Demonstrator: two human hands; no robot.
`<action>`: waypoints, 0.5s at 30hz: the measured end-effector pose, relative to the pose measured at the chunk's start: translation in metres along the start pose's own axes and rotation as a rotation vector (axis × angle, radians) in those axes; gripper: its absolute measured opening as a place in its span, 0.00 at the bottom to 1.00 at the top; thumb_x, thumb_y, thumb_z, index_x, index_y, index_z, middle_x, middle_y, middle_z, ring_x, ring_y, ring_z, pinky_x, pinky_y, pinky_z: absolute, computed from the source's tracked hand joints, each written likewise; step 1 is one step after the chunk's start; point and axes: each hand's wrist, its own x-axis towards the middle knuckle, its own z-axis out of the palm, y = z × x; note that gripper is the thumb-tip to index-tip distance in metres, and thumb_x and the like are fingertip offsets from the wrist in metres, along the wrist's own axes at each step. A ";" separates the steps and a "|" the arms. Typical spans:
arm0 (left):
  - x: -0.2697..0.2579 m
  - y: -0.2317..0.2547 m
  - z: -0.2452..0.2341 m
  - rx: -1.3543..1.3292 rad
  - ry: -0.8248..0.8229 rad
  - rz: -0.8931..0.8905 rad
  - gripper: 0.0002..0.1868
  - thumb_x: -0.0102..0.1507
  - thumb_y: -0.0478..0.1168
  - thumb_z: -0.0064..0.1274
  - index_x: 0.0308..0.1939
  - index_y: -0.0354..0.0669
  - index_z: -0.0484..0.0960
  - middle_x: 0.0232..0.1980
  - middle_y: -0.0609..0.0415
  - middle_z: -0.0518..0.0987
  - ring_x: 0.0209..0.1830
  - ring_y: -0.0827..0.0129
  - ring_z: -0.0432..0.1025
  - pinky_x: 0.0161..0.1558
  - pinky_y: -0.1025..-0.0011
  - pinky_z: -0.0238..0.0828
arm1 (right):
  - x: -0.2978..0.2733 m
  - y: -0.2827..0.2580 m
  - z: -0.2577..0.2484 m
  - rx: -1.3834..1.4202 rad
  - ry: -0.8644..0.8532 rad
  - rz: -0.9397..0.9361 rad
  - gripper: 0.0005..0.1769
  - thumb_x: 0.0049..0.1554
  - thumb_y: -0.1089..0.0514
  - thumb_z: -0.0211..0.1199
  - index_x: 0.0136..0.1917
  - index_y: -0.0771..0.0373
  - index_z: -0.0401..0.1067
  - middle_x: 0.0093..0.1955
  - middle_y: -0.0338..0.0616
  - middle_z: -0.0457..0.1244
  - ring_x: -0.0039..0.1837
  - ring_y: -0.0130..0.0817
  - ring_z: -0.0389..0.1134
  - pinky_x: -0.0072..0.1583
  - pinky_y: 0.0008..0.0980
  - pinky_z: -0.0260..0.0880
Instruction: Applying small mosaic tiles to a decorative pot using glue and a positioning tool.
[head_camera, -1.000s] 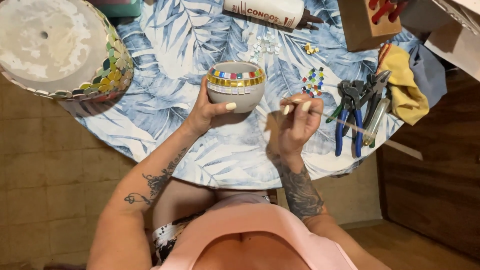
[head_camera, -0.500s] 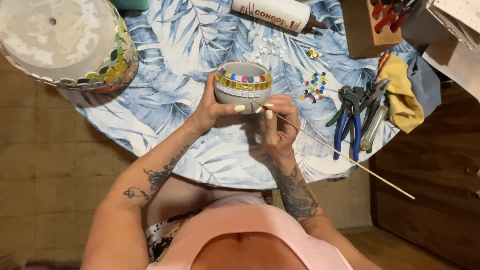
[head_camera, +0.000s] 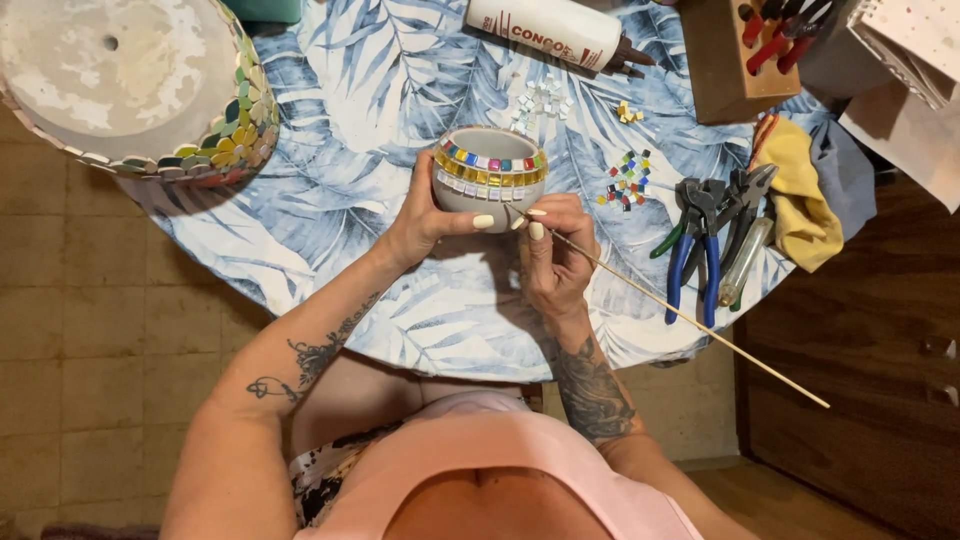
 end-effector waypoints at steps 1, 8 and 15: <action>0.001 0.002 0.001 0.001 -0.001 0.001 0.40 0.38 0.35 0.67 0.47 0.38 0.57 0.43 0.48 0.65 0.47 0.67 0.60 0.52 0.66 0.57 | 0.001 0.001 0.000 0.000 0.001 -0.002 0.04 0.52 0.66 0.50 0.38 0.72 0.60 0.33 0.52 0.59 0.37 0.41 0.58 0.41 0.34 0.59; 0.000 0.000 0.001 0.018 0.000 0.004 0.40 0.38 0.36 0.67 0.47 0.38 0.57 0.43 0.48 0.64 0.48 0.66 0.59 0.52 0.66 0.56 | -0.002 0.003 -0.001 -0.001 0.004 -0.004 0.04 0.52 0.67 0.50 0.38 0.72 0.60 0.33 0.53 0.60 0.37 0.41 0.58 0.41 0.34 0.59; -0.001 0.006 0.004 0.014 0.005 0.009 0.40 0.38 0.36 0.67 0.47 0.37 0.57 0.43 0.47 0.65 0.47 0.66 0.60 0.52 0.65 0.57 | -0.002 0.003 -0.001 -0.001 0.002 0.003 0.04 0.52 0.66 0.50 0.38 0.72 0.60 0.32 0.52 0.59 0.37 0.41 0.58 0.40 0.33 0.59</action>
